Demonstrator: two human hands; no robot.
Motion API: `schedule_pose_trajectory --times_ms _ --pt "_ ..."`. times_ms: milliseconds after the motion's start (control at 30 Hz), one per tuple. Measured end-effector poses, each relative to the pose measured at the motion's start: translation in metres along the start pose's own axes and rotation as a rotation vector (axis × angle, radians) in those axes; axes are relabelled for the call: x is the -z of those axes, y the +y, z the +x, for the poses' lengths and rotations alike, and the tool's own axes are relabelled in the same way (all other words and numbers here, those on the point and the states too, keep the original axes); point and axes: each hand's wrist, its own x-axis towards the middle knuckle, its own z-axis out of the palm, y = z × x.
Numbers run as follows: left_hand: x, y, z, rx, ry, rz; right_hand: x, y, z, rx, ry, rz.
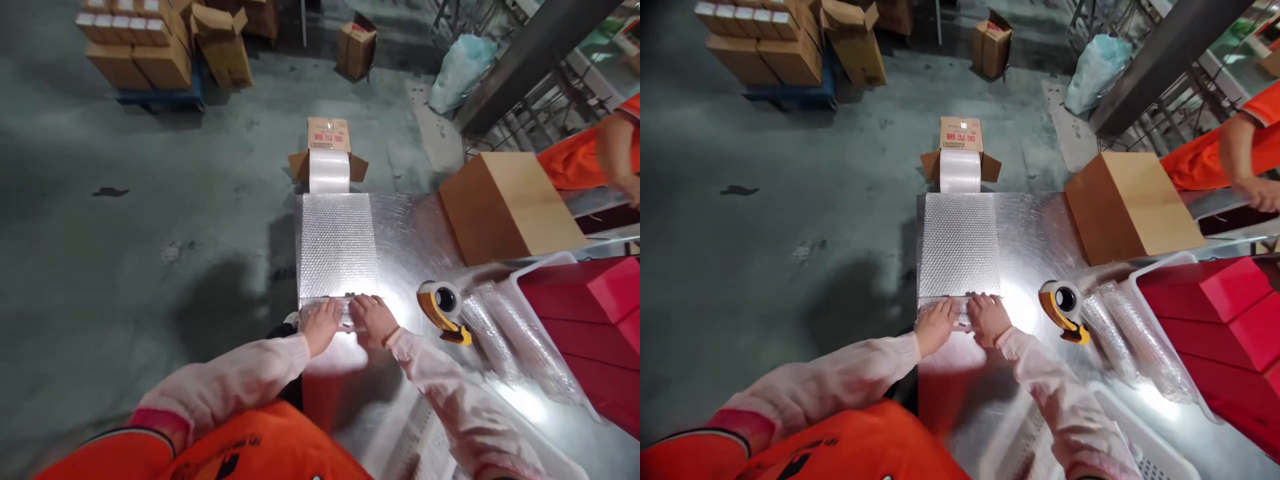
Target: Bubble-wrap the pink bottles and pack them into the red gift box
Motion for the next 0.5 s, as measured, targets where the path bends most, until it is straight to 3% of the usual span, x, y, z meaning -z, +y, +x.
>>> schedule_pose_trajectory --times_ms 100,167,300,433,500 --pt "0.002 0.001 -0.004 0.009 -0.022 -0.074 -0.026 -0.013 -0.016 -0.049 0.117 -0.060" --pt "0.007 -0.001 -0.004 0.018 -0.051 -0.115 -0.027 -0.015 -0.014 -0.033 0.118 -0.058" --pt "0.022 -0.013 0.007 0.032 -0.153 -0.205 0.015 -0.001 0.013 0.096 -0.096 -0.052" --pt "0.043 -0.036 0.036 0.043 -0.195 -0.277 0.066 0.026 0.059 0.008 -0.350 0.062" --pt "0.054 -0.052 0.056 0.037 -0.198 -0.315 0.078 0.035 0.078 -0.049 -0.393 0.087"
